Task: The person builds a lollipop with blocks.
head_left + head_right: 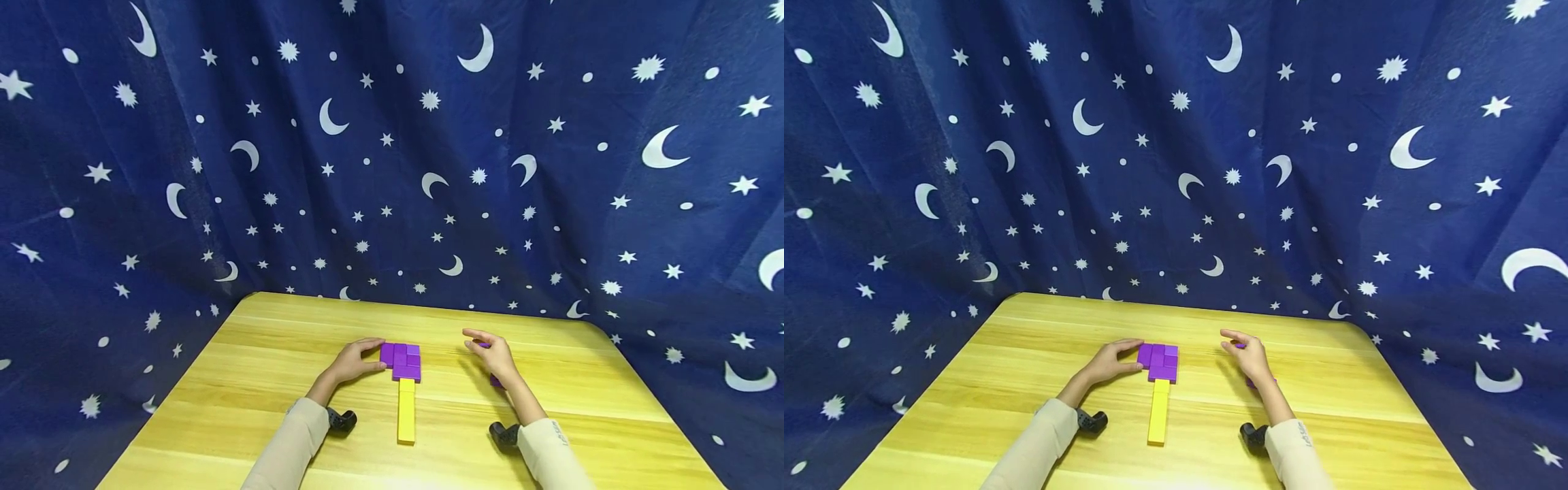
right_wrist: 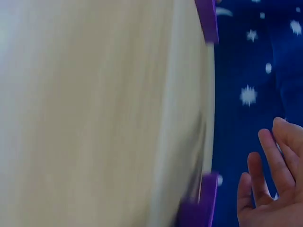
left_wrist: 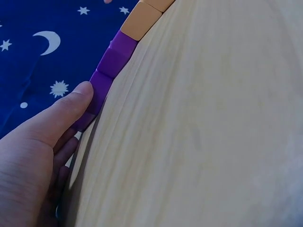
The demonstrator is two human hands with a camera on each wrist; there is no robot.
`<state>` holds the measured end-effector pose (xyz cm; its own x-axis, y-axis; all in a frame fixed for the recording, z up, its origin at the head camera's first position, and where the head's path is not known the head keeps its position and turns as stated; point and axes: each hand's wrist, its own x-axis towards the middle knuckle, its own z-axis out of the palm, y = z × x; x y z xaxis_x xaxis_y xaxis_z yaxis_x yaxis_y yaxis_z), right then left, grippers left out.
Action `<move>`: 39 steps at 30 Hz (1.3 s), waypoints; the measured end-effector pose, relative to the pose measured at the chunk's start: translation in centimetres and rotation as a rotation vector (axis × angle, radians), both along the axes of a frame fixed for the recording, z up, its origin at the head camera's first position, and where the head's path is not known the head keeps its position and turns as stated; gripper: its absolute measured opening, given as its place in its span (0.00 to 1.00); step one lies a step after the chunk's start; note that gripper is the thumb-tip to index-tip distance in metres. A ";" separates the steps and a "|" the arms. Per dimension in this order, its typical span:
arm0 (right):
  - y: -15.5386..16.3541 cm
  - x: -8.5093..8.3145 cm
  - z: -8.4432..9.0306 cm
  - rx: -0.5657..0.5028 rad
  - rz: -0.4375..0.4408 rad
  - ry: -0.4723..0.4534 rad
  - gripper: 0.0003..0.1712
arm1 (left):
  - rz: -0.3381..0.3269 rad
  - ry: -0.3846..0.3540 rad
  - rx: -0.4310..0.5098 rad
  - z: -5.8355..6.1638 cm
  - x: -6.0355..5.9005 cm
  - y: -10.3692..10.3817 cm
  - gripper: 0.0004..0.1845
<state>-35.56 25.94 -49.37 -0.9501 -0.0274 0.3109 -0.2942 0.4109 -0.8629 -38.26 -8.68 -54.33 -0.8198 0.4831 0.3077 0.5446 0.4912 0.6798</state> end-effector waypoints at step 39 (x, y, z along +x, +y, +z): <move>6.3 -1.9 -1.1 0.315 -0.063 -0.155 0.25 | 0.000 -0.019 -0.025 0.1 0.0 -0.1 0.35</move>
<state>-37.49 32.19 -50.50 -0.9882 -0.0388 0.1482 -0.1350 0.6772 -0.7233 -38.26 -8.78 -54.24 -0.8254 0.4900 0.2804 0.5318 0.5080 0.6776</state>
